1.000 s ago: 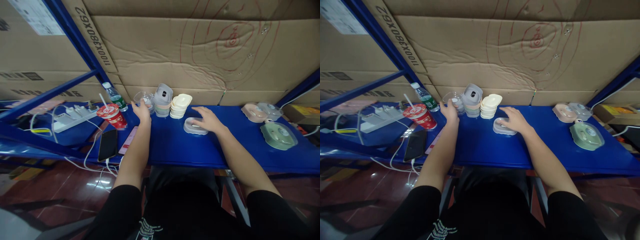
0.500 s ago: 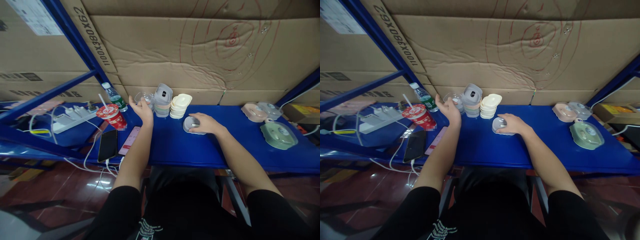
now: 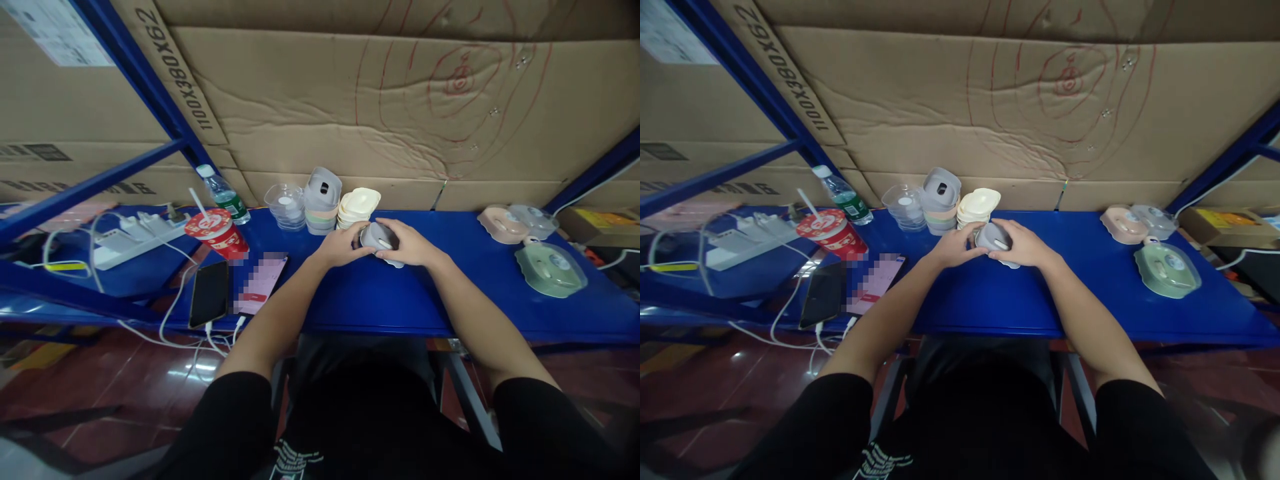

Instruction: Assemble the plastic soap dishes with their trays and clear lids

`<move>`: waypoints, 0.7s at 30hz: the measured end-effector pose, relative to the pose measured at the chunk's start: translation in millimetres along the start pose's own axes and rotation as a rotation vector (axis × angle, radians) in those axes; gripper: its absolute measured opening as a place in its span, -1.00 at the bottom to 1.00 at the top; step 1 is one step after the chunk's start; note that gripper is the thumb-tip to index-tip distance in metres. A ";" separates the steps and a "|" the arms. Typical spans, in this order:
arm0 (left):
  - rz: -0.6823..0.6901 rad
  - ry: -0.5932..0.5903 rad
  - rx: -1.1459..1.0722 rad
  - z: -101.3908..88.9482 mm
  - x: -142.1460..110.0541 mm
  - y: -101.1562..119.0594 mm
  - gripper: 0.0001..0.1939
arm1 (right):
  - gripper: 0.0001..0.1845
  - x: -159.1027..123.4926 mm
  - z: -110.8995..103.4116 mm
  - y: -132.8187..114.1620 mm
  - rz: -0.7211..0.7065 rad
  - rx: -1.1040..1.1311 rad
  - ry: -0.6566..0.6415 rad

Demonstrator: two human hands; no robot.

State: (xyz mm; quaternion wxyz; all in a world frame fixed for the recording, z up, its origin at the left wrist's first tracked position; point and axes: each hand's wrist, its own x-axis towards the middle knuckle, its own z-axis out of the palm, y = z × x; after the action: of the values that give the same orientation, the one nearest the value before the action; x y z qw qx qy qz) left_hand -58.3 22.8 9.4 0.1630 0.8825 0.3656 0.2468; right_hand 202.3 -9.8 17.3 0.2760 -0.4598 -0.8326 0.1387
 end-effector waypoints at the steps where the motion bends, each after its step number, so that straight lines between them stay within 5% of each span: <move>1: -0.025 -0.012 -0.012 0.4 0.6 0.7 -0.16 | 0.06 0.3 -0.4 0.2 -0.008 0.032 0.012; 11: -0.010 0.107 -0.353 13.9 5.1 -9.9 -0.06 | 0.16 4.3 6.2 7.7 -0.025 0.345 0.184; 18: -0.092 0.144 -0.646 25.6 17.3 -22.9 -0.22 | 0.27 7.9 -1.4 1.2 0.224 0.369 0.246; 21: -0.045 0.278 -0.582 24.1 17.3 -21.1 -0.23 | 0.30 9.3 -4.7 3.0 0.246 0.324 0.412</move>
State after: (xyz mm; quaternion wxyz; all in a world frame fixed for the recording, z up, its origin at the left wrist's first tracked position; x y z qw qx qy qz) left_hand -46.2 47.2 -14.9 0.3624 0.7486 0.3178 0.4553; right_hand 203.2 -0.5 22.8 0.4901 -0.5258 -0.6639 0.2062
